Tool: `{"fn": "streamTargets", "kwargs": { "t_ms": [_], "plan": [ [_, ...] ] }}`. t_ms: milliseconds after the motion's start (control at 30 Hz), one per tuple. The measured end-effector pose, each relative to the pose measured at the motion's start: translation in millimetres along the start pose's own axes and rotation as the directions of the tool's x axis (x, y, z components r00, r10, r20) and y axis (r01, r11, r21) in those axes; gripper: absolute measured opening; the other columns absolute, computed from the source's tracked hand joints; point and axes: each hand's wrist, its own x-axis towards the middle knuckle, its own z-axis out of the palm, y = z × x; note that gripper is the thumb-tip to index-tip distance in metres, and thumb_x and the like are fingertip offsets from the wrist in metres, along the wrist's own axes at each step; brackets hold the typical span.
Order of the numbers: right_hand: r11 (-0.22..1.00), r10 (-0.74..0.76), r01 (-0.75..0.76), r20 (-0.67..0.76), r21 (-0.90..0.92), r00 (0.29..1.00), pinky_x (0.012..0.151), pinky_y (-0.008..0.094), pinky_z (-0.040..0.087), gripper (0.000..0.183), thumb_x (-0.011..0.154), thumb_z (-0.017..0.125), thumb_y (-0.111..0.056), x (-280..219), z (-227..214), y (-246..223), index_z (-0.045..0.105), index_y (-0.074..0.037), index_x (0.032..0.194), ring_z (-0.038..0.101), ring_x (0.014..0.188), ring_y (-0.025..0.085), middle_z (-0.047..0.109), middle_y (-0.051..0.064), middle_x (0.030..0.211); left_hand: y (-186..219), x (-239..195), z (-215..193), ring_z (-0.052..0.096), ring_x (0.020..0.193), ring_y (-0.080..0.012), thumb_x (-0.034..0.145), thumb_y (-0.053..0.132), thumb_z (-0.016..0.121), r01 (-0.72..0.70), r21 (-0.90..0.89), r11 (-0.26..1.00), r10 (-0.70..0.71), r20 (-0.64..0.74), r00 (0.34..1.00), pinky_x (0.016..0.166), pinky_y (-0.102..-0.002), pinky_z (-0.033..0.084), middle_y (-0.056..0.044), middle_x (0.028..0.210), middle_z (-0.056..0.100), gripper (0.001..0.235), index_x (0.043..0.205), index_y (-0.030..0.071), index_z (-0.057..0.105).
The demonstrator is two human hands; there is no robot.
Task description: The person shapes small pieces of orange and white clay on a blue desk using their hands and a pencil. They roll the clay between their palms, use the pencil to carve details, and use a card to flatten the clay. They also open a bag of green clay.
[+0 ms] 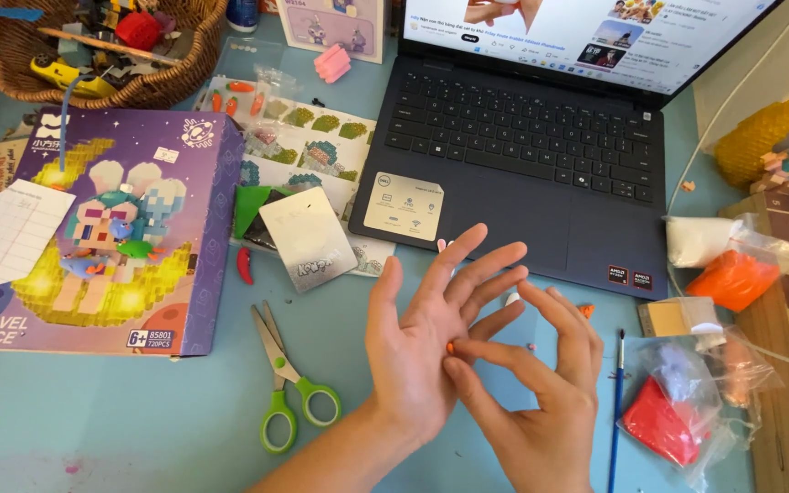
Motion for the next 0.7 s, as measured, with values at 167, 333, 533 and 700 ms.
{"fn": "streamTargets", "kwargs": {
  "t_ms": [167,333,533,700],
  "plan": [
    [1.0,-0.001,0.001,0.021,-0.002,1.0,0.113,0.045,0.031,0.016,0.075,0.077,-0.023,-0.7,-4.3,-5.8,0.075,-0.021,0.09,0.045,0.134,0.03,0.05,0.01,0.138,0.2,-2.6,-0.5,0.048,0.129,-0.0293,0.092,0.058,0.023,-0.069,-0.063,0.996,0.073,0.079,0.994,0.106,-0.042,0.039,-0.022,0.141,0.05,0.073,0.142,0.009,0.044],
    [0.976,-0.193,0.195,0.033,-0.097,0.981,0.113,0.051,0.035,0.025,0.085,0.063,-0.033,-9.0,-0.3,-10.2,0.074,-0.022,0.104,0.039,0.136,0.039,0.044,0.018,0.141,7.2,5.1,-12.1,0.049,0.126,-0.0382,0.091,0.063,0.041,-0.009,-0.498,0.867,0.055,0.077,0.996,0.098,-0.049,0.048,-0.031,0.142,0.044,0.082,0.143,0.001,0.041],
    [0.943,-0.277,0.281,0.047,-0.176,0.96,0.118,0.053,0.029,0.036,0.091,0.052,-0.042,-13.0,1.4,-3.8,0.068,-0.025,0.118,0.034,0.139,0.036,0.04,0.019,0.145,13.0,5.3,-15.6,0.041,0.134,-0.0386,0.089,0.067,0.044,0.066,-0.579,0.813,0.021,0.142,0.99,0.109,-0.052,0.037,-0.028,0.149,0.038,0.083,0.144,0.005,0.042],
    [0.967,-0.186,0.198,0.084,-0.161,0.979,0.119,0.054,0.028,0.05,0.094,0.038,-0.046,-10.9,-0.8,-15.8,0.062,-0.018,0.127,0.029,0.143,0.038,0.037,0.019,0.149,12.9,4.7,-15.0,0.039,0.136,-0.038,0.09,0.07,0.039,0.045,-0.524,0.851,0.047,0.161,0.986,0.11,-0.051,0.037,-0.029,0.148,0.037,0.085,0.146,0.006,0.04]
  ]
}}
